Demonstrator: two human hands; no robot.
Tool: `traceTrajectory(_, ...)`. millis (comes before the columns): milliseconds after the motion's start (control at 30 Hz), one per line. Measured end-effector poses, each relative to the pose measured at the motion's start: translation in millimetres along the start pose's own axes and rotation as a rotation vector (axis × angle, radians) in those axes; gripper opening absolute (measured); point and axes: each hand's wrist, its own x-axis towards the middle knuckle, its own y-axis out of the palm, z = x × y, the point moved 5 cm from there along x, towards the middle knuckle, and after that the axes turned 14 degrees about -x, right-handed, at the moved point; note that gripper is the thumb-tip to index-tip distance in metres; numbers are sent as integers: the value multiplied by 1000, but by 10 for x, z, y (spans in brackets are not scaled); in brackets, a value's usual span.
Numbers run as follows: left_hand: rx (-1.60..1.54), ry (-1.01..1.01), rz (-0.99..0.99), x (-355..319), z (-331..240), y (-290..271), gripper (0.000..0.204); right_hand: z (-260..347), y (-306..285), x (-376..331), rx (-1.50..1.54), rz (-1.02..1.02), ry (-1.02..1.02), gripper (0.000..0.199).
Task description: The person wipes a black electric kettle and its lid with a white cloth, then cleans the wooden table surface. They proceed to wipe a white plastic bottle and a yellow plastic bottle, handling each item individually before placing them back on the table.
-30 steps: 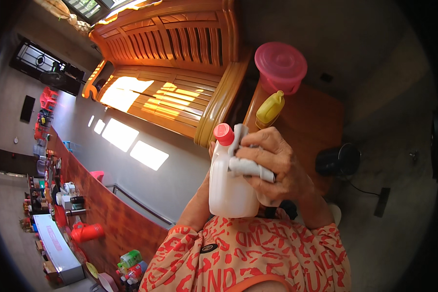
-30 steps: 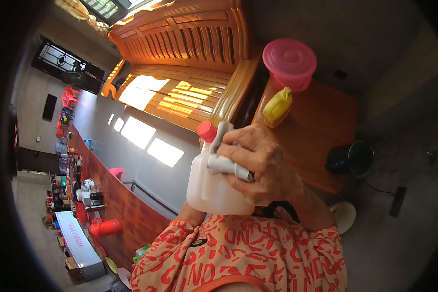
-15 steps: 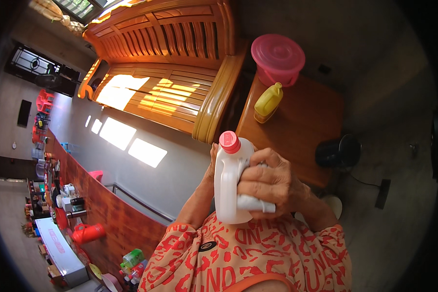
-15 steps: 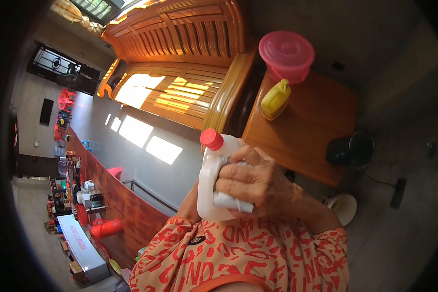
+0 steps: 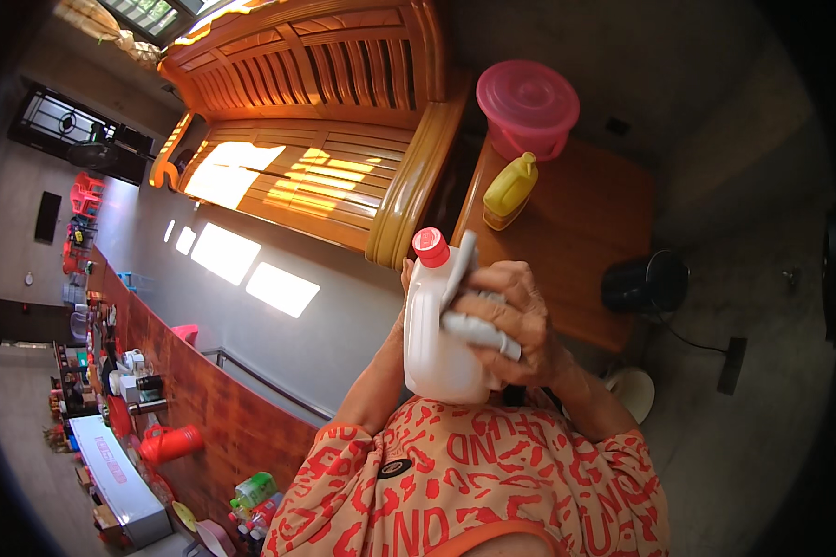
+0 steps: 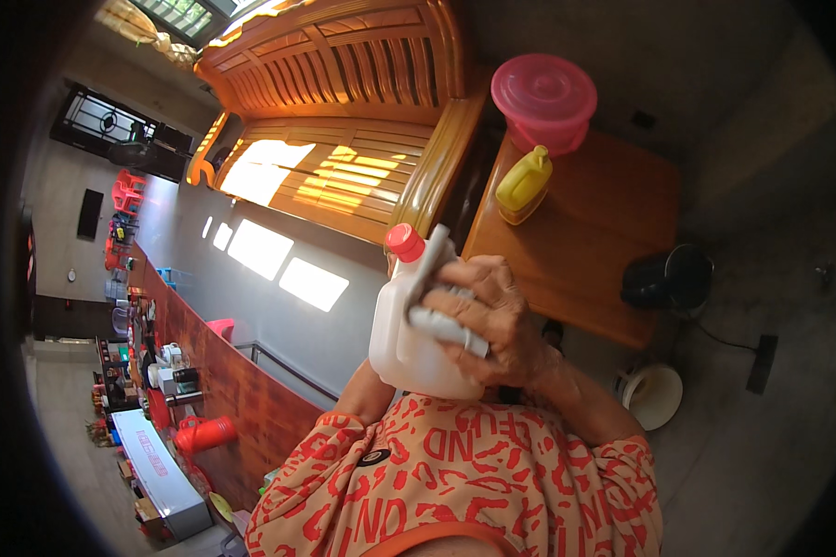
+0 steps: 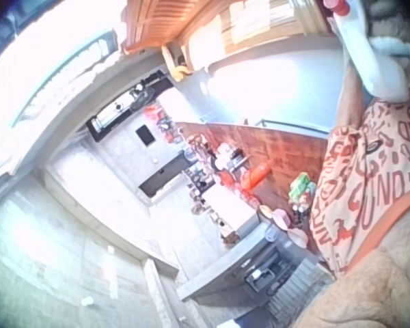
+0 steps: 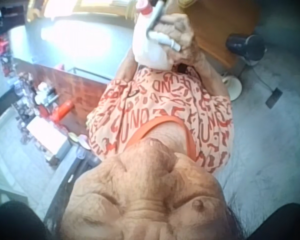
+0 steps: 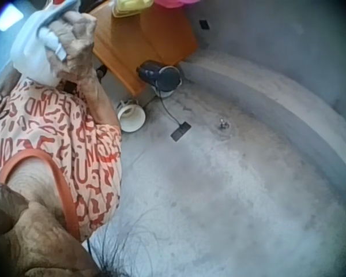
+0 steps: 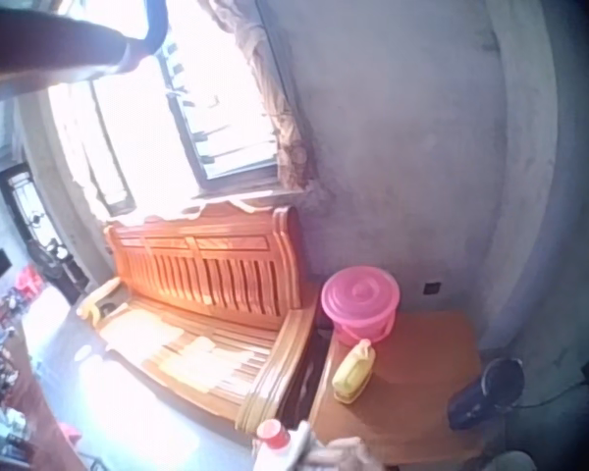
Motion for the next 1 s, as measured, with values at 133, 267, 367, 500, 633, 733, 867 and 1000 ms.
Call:
traceTrajectory(133, -16, -35, 1, -25, 30, -16, 67, 250, -143, 136, 171, 120, -62, 43)
traceTrajectory(267, -23, -53, -4, -46, 54, -10, 69, 200, -236, 64, 310, 178, -106, 39)
traceTrajectory(367, -50, -59, -11, -73, 58, -30, 70, 158, -283, 28, 581, 183, -58, 34)
traceTrajectory(500, -174, -104, 114, -8, 136, -412, 88, 205, -290, 33, 243, 155, -25, 44)
traceTrajectory(633, 33, 18, -76, -32, 98, -480, 81, 302, -294, 99, -65, 282, -81, 63)
traceTrajectory(733, 47, 88, -76, -86, 121, -161, 71, 290, -246, 168, -52, 353, -128, 57)
traceTrajectory(867, -49, 119, -104, -219, 147, -60, 63, 318, -139, 146, 117, 284, -282, 41)
traceTrajectory(1000, 253, 265, -260, -394, 145, -64, 65, 240, -121, 39, 391, 254, -242, 27)
